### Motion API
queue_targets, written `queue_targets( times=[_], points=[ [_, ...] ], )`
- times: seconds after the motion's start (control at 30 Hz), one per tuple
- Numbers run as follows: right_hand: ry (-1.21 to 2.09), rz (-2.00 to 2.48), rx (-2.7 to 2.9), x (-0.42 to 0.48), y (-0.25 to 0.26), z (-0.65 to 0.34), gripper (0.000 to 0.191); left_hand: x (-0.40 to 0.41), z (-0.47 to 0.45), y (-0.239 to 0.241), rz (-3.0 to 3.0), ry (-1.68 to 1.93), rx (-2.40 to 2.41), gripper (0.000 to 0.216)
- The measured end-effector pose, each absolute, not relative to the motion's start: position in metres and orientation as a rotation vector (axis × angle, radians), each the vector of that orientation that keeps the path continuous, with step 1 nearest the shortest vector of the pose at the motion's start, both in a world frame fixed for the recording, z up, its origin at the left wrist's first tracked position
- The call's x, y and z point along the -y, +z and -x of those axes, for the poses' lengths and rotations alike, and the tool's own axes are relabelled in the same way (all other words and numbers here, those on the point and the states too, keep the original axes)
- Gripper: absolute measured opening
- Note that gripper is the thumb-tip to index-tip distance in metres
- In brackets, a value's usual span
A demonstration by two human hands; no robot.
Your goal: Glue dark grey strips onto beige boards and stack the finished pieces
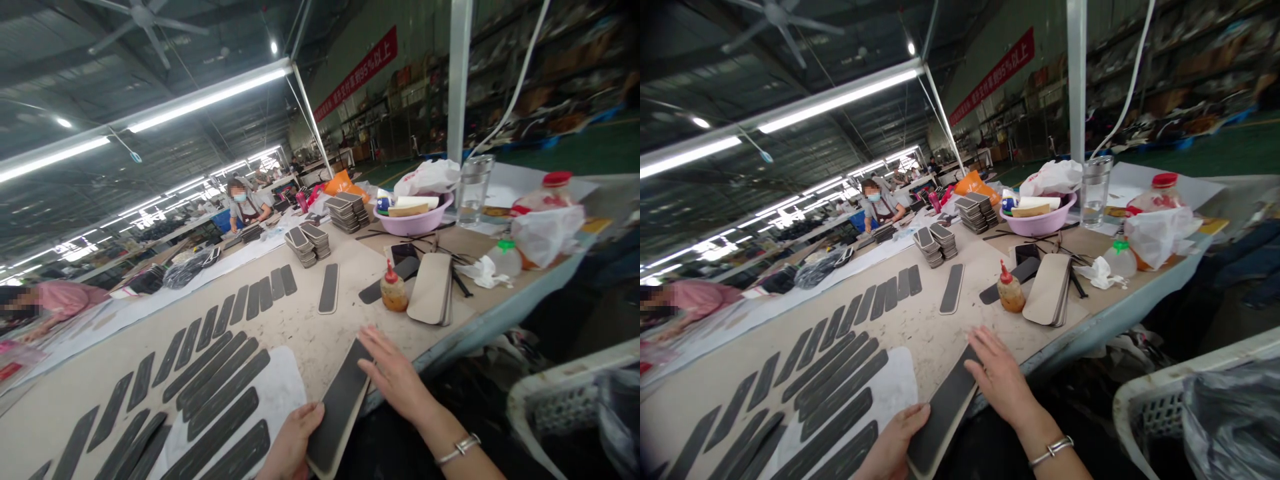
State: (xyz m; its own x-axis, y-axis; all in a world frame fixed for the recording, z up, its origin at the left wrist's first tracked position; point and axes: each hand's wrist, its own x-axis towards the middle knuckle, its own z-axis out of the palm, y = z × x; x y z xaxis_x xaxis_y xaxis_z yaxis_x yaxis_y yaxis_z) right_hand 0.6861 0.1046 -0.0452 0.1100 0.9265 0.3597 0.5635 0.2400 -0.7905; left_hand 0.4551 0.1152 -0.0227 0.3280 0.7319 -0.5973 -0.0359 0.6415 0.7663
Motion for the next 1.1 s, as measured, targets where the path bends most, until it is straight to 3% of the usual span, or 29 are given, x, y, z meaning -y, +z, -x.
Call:
queue_targets(
  times=[0.17,0.6,0.83,1.1],
  points=[
    [0.808,1.239,2.110,-0.089,-0.027,-0.658,0.049,-0.121,-0.452,-0.028,-0.778,0.547,-1.120,0.037],
    [0.437,1.810,1.813,-0.118,-0.061,-0.679,0.061,-0.134,-0.439,-0.030,-0.761,0.461,-1.157,0.039],
    [0.291,1.719,1.358,-0.114,-0.074,-0.700,0.056,-0.172,-0.447,0.033,-0.838,0.650,-1.075,0.028],
    [0.278,1.811,1.558,-0.116,-0.075,-0.686,0.046,-0.300,-0.518,0.068,-0.999,0.965,-1.002,0.023]
  ],
)
